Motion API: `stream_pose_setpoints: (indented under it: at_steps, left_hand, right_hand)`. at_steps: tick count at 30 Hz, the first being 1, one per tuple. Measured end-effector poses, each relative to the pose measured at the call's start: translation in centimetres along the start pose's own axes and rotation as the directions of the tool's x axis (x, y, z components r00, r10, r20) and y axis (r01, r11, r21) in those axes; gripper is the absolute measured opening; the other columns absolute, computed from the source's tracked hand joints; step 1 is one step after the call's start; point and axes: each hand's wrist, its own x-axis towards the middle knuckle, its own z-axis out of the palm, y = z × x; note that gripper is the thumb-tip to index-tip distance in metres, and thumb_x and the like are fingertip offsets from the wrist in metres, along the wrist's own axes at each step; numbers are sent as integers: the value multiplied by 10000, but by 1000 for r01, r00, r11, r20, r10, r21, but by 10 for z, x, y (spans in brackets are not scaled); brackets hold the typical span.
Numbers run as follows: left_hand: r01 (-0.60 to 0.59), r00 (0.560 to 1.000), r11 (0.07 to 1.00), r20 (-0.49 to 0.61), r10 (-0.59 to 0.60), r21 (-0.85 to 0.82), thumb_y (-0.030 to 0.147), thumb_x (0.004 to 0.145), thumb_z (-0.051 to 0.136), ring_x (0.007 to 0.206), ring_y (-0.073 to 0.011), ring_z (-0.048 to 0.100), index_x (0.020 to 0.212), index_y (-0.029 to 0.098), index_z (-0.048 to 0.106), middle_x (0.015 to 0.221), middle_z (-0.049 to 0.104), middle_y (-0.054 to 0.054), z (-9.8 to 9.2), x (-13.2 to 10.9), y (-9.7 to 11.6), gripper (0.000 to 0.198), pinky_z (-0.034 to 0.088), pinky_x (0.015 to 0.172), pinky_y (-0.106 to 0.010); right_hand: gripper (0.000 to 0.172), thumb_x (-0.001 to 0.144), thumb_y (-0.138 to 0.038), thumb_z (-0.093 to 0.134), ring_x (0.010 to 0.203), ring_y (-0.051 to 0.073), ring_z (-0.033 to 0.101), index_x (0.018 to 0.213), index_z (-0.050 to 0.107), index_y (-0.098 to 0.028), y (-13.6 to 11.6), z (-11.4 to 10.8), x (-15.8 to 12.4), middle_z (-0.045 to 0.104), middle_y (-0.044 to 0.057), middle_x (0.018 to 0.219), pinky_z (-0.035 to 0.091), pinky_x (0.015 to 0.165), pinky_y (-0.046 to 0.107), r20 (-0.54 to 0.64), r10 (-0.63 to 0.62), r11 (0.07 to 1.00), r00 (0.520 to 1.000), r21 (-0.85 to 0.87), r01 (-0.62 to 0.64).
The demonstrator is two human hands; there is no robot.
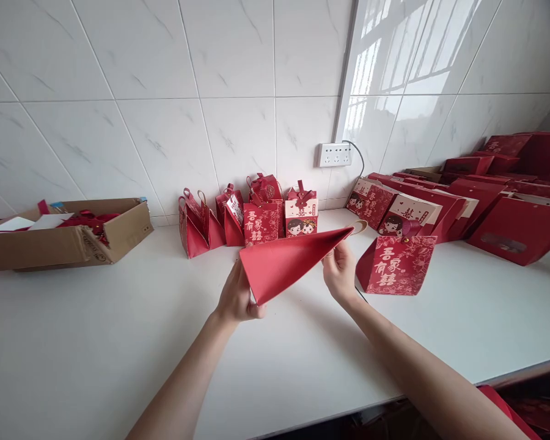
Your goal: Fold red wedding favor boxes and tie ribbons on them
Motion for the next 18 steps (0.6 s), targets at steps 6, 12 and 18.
stream_pose_setpoints:
  at_steps: [6,12,18]
  left_hand:
    - [-178,982,984,-59,177,-7,555,848,378,964,-314,555,1274,233,393,1067,536,-130,-1,7,11,534,466,769,-439]
    - [-173,985,985,1,173,-3,603,858,379,954,-279,548,1399,177,264,1084,512,-132,4,13,32,698,477,758,-383]
    - [-225,974,974,-45,224,-8,596,880,317,865,-238,536,1441,159,202,1134,483,-153,9,13,37,720,487,666,-348]
  right_hand:
    - [318,805,-533,583,754,160,598,806,565,-216,-2,-1,5,605,23,819,553,663,301,69,158,975,985,148,-166]
    - [232,683,-362,724,632,110,581,754,599,-180,6,4,0,591,-2,672,520,587,211,629,595,488,501,213,-846]
    - [153,614,-195,713,555,77,530,695,585,-172,-2,12,-14,559,-30,617,518,549,203,720,597,370,355,145,-918]
